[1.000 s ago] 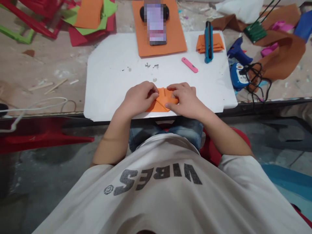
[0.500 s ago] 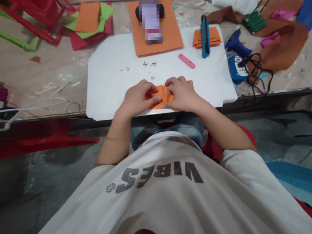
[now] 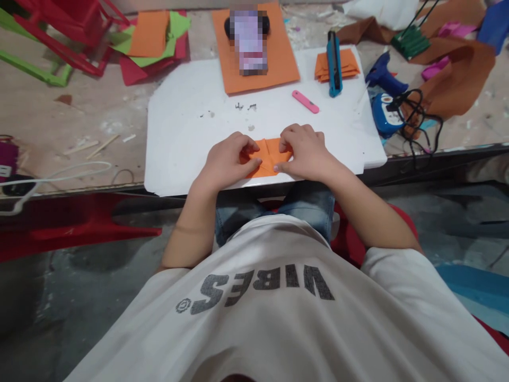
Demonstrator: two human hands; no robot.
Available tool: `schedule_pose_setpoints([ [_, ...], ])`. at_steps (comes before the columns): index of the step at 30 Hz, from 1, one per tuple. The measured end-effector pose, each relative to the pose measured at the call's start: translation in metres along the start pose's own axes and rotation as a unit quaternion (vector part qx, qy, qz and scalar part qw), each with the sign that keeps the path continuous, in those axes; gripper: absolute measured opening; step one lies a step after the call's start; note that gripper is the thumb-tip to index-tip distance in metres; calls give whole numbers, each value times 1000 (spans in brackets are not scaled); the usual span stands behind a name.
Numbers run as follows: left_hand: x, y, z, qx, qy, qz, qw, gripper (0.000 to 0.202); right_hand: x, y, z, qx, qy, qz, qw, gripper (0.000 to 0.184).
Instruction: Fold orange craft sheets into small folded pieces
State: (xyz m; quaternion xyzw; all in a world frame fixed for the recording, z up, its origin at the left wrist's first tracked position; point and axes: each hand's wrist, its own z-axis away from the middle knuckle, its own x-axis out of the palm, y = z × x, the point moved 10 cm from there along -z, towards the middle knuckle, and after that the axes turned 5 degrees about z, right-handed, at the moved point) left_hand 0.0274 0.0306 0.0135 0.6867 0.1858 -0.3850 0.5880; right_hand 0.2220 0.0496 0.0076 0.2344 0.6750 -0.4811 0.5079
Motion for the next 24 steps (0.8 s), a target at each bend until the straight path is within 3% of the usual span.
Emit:
schedule_pose_setpoints([
  [9,0,-5,-2,20,10,-10,1000,35,-5,31,-1,14,31,-20,999,26],
  [13,0,-6,1,30,10,-4,999,44,-9,28,1,30,51,-13,998,19],
  [15,0,-4,3,35,14,0,999,45,-14,9,8,33,93,19,995,24],
  [17,1,-3,4,36,18,0,999,43,-12,-24,17,0,120,66,991,30],
  [20,3,-6,3,35,22,-4,999,41,17,-80,29,-111,58,102,987,41],
  [22,1,-11,3,37,32,-7,999,41,30,-96,36,-141,41,107,983,48],
  [24,-9,-17,6,33,69,-22,997,43,35,-98,39,-147,49,104,983,51],
])
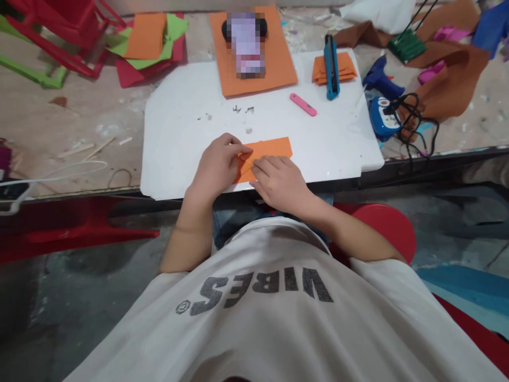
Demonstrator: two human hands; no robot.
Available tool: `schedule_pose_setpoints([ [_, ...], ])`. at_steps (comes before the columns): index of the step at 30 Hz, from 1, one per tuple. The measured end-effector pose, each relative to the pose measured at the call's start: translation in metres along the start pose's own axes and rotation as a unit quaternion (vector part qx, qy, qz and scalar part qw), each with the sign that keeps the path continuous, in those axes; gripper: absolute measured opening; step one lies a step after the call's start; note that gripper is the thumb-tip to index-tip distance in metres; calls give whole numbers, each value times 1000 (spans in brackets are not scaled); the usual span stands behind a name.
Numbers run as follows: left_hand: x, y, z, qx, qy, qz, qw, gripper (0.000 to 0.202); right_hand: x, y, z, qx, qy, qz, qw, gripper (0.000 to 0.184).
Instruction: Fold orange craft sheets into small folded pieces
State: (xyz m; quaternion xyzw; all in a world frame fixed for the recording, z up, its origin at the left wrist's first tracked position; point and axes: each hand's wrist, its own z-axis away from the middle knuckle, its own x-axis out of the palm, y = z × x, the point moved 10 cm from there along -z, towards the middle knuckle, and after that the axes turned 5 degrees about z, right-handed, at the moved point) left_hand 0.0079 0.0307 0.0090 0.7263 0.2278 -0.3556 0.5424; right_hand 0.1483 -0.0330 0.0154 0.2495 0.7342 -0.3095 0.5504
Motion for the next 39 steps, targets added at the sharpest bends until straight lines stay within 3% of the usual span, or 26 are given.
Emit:
schedule_pose_setpoints([
  [3,-24,-2,15,-19,78,-32,996,47,3,4,5,-8,15,-5,1000,55],
  [5,-29,11,31,-6,85,-32,996,48,5,5,8,-16,20,-6,1000,58],
  [8,-7,47,52,84,5,-47,995,49,6,6,9,-16,26,-12,999,53],
  [10,11,57,61,107,-34,-64,992,59,5,6,9,-14,29,-23,999,51],
  [13,32,50,66,102,-64,-84,989,80,0,8,9,-13,22,-52,998,53],
  [16,39,41,68,106,-67,-95,988,89,-8,17,10,-13,-4,-68,998,57],
  [21,37,43,70,125,-57,-125,983,87,-13,41,3,-48,-57,-21,997,82],
  [26,39,42,68,127,-13,-141,982,74,-8,69,-28,-68,-86,-9,994,80],
  [28,36,41,68,124,28,-141,982,54,-12,79,-41,-51,-71,-14,996,73],
  [30,30,43,69,130,71,-150,978,34,-28,85,-47,-16,-10,-24,1000,66],
  [32,24,50,75,157,108,-166,968,29,-55,86,-36,47,93,-36,994,61],
  [34,20,59,85,197,134,-177,955,27,-76,82,-7,133,179,-44,974,60],
  [36,18,64,99,227,149,-175,946,26,-70,67,24,187,152,-72,968,66],
  [39,13,68,124,253,203,-162,932,32,-30,47,63,266,14,-184,946,66],
])
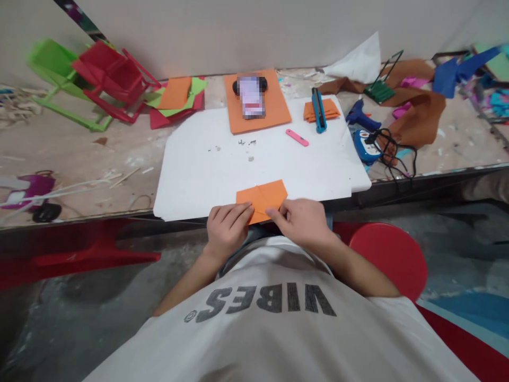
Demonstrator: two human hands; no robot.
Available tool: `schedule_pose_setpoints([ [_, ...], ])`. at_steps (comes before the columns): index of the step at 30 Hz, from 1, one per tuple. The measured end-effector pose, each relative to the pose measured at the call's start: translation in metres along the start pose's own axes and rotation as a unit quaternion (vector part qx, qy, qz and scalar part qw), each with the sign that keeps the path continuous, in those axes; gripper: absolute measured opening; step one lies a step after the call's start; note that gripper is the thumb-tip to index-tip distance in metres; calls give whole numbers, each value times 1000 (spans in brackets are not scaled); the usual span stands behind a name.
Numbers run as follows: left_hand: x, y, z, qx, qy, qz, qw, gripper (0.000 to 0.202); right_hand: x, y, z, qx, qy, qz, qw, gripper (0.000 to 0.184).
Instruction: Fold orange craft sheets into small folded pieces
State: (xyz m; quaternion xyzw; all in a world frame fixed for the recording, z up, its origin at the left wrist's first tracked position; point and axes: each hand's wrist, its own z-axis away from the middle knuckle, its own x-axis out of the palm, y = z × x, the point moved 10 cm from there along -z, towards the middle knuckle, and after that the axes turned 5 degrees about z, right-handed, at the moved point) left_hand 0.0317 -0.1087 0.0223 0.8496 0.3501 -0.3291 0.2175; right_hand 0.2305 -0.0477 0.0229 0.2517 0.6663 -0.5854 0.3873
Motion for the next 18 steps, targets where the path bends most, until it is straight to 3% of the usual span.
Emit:
schedule_pose_setpoints([
  [1,-7,3,6,1,32,-4,999,35,14,5,11,34,-45,-63,996,63],
  [3,-16,8,15,-4,89,-12,996,38,36,10,24,87,-94,-239,963,57],
  [6,-18,18,19,0,125,-26,992,32,44,2,24,97,-87,-439,889,54],
  [8,-18,26,15,20,142,-51,988,28,40,-5,18,79,-73,-482,869,54],
  [12,-13,21,8,29,169,-97,980,34,19,-11,-1,44,-24,-442,896,49],
  [14,-8,7,9,26,170,-88,981,46,-6,-9,-14,-8,54,-374,926,40],
  [16,-6,-14,10,6,184,-70,980,61,-43,-15,-21,-112,183,-244,946,30],
  [18,-9,-40,6,-47,195,-46,979,63,-61,-38,-19,-269,266,-58,924,26],
])
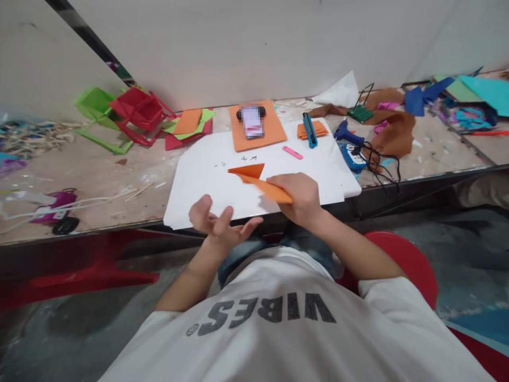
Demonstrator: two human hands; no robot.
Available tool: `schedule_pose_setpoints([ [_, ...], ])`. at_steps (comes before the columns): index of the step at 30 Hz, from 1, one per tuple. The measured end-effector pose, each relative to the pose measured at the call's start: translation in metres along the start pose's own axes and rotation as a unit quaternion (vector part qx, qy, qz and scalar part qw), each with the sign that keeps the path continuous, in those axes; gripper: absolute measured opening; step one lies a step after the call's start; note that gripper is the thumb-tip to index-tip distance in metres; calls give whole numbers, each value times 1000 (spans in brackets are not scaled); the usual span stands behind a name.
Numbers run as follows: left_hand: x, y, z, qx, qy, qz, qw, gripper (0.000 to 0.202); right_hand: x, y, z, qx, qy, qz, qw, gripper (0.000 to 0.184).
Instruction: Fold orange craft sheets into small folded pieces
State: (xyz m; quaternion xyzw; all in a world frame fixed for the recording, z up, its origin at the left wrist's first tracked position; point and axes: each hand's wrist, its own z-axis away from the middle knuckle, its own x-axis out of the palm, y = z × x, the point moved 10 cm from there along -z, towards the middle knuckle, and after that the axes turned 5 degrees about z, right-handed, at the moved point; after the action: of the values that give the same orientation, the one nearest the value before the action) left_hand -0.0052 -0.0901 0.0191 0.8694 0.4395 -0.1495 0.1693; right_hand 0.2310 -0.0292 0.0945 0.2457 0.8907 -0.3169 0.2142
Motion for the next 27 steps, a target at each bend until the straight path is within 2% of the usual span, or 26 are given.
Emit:
schedule_pose_setpoints([
  [2,4,-13,-14,-27,-15,27,999,53,10,-15,0,-168,-15,122,978,25],
  [3,8,-13,-23,-18,-35,44,998,48,18,-18,3,-224,-26,166,960,27],
  [4,13,-8,-32,1,-64,60,996,45,27,-18,6,-261,-40,200,944,28],
  [6,24,5,-44,44,-129,83,987,43,44,-13,14,-290,-77,239,924,28],
  [8,32,17,-46,78,-179,103,975,40,58,-4,21,-272,-135,240,922,27],
  [10,43,20,-39,76,-236,109,963,37,64,6,28,-226,-195,200,933,30],
  [13,58,17,-25,37,-326,117,937,37,57,16,36,-158,-238,115,952,44],
  [16,62,16,-21,14,-370,150,917,42,45,24,42,-123,-251,58,958,45],
  [21,67,12,-24,-39,-387,155,908,62,38,44,42,-59,-273,-17,960,36],
  [23,71,9,-25,-72,-377,150,911,53,39,49,38,-41,-270,-40,961,35],
  [27,76,-5,-29,-177,-321,160,917,23,46,53,27,-12,-269,-64,961,30],
])
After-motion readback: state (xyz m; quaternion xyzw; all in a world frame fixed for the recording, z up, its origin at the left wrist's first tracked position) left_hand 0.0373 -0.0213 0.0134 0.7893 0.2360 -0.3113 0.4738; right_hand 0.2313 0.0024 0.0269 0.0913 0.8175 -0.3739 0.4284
